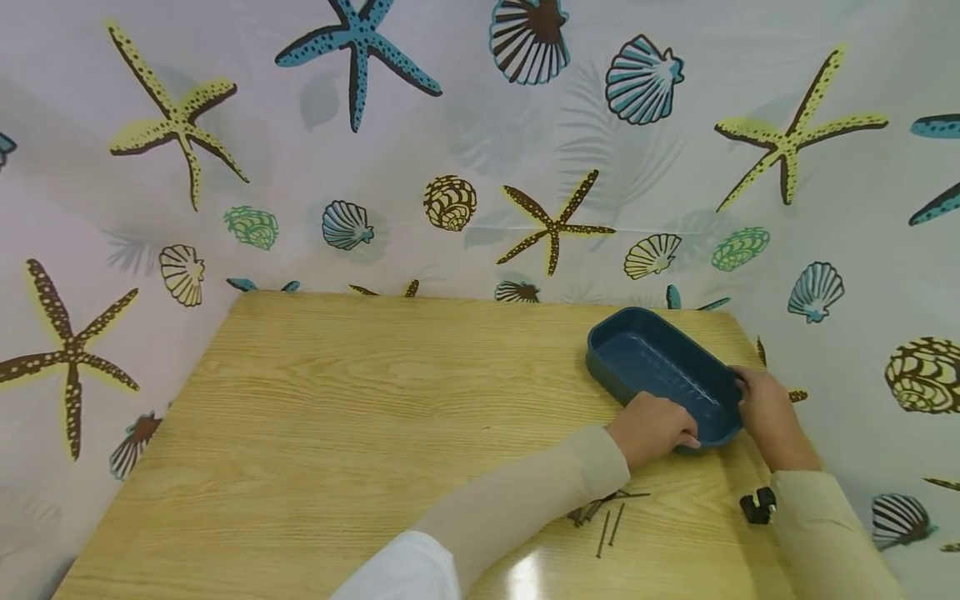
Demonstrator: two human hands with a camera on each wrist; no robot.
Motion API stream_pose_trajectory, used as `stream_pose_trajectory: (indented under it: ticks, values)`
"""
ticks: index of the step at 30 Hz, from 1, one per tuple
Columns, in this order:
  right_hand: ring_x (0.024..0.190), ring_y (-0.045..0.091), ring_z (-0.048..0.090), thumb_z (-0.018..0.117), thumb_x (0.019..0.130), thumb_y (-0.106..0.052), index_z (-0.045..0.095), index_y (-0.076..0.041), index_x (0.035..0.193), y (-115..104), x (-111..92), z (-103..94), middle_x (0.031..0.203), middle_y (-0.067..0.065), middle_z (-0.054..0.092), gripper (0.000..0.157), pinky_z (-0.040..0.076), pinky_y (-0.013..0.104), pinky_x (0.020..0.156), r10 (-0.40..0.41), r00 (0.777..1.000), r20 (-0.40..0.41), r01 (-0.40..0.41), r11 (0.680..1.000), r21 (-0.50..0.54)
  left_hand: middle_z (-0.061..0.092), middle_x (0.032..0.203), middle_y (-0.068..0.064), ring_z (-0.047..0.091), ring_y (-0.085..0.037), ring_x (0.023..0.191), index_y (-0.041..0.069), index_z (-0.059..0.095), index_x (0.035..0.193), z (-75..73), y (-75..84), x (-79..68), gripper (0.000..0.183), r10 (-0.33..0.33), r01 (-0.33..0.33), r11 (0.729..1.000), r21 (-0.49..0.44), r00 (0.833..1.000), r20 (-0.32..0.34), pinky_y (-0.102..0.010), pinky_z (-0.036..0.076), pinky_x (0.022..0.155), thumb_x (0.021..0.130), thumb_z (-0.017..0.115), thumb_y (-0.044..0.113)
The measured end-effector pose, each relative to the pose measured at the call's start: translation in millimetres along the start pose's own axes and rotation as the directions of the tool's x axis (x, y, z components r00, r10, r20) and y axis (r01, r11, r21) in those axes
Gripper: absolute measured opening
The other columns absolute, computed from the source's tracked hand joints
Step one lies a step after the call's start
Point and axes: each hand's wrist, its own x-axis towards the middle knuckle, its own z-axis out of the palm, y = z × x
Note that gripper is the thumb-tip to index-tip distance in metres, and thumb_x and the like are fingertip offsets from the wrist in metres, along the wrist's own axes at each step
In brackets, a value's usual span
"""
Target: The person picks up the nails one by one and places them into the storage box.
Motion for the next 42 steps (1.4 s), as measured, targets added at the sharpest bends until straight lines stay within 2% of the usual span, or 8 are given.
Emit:
stream_pose_trajectory:
  ticks: [4, 8, 16, 21, 25, 35, 42]
  values:
    - [0.096, 0.05, 0.052, 0.045, 0.09, 0.006, 0.055, 0.009, 0.115, -4.3, 2.2, 1.2, 0.104, 0.034, 0.056, 0.026, 0.039, 0.059, 0.08, -0.048, 0.999, -0.012, 0.048, 0.999, -0.015, 0.058, 0.08, 0.026, 0.05, 0.007, 0.071, 0.043, 0.068, 0.096, 0.0, 0.8, -6.1, 0.025, -0.041, 0.041, 0.999, 0.008, 0.999, 0.027, -0.024, 0.035, 0.072, 0.087, 0.047, 0.051]
    - [0.092, 0.049, 0.054, 0.048, 0.089, 0.006, 0.057, 0.007, 0.112, -10.5, 5.0, 4.1, 0.101, 0.032, 0.058, 0.025, 0.04, 0.057, 0.076, -0.107, 0.993, -0.043, 0.105, 0.993, -0.049, 0.057, 0.085, 0.024, 0.049, 0.005, 0.076, 0.043, 0.065, 0.1, 0.1, -2.3, -13.0, 0.027, -0.046, 0.046, 0.999, 0.002, 0.998, 0.038, -0.025, 0.033, 0.076, 0.088, 0.042, 0.051]
    - [0.099, 0.047, 0.051, 0.046, 0.092, 0.004, 0.055, 0.007, 0.116, -24.3, 11.0, 13.9, 0.105, 0.031, 0.055, 0.025, 0.039, 0.057, 0.083, -0.101, 0.995, -0.008, 0.101, 0.995, -0.009, 0.055, 0.086, 0.021, 0.044, 0.0, 0.073, 0.043, 0.062, 0.108, 1.5, -15.7, -23.3, 0.035, -0.021, 0.019, 0.999, 0.032, 0.997, 0.079, -0.026, 0.03, 0.068, 0.09, 0.034, 0.052]
    - [0.096, 0.046, 0.052, 0.046, 0.093, 0.004, 0.055, 0.007, 0.115, -32.6, 14.2, 16.8, 0.102, 0.03, 0.056, 0.025, 0.04, 0.056, 0.082, -0.12, 0.993, 0.001, 0.12, 0.993, 0.002, 0.054, 0.085, 0.02, 0.043, -0.001, 0.072, 0.041, 0.061, 0.107, -1.7, -21.5, -28.8, 0.034, -0.005, 0.004, 1.0, 0.008, 0.995, 0.097, -0.025, 0.03, 0.067, 0.09, 0.033, 0.052]
    - [0.096, 0.045, 0.053, 0.047, 0.092, 0.005, 0.055, 0.008, 0.116, -42.0, 15.3, 17.2, 0.102, 0.029, 0.056, 0.025, 0.041, 0.055, 0.081, -0.147, 0.989, 0.012, 0.147, 0.989, 0.01, 0.054, 0.088, 0.02, 0.042, -0.001, 0.073, 0.041, 0.06, 0.105, -5.3, -24.8, -34.4, 0.032, -0.015, 0.017, 1.0, -0.022, 0.994, 0.113, -0.025, 0.031, 0.068, 0.09, 0.034, 0.052]
    - [0.099, 0.042, 0.054, 0.045, 0.094, 0.004, 0.053, 0.006, 0.12, -61.8, 21.3, 23.8, 0.106, 0.026, 0.056, 0.028, 0.043, 0.052, 0.082, -0.214, 0.976, 0.032, 0.213, 0.977, 0.019, 0.054, 0.083, 0.016, 0.042, -0.004, 0.067, 0.039, 0.061, 0.099, -9.2, -31.2, -52.7, 0.029, -0.042, 0.044, 0.998, -0.039, 0.997, 0.064, -0.026, 0.029, 0.063, 0.09, 0.037, 0.051]
    - [0.099, 0.039, 0.055, 0.046, 0.093, 0.005, 0.054, 0.003, 0.121, -74.0, 24.2, 31.0, 0.105, 0.023, 0.058, 0.03, 0.044, 0.05, 0.081, -0.242, 0.97, 0.04, 0.241, 0.97, 0.023, 0.056, 0.087, 0.015, 0.045, -0.005, 0.07, 0.039, 0.062, 0.105, -10.6, -34.3, -62.9, 0.032, -0.06, 0.061, 0.998, -0.02, 0.997, 0.057, -0.029, 0.037, 0.068, 0.092, 0.034, 0.049]
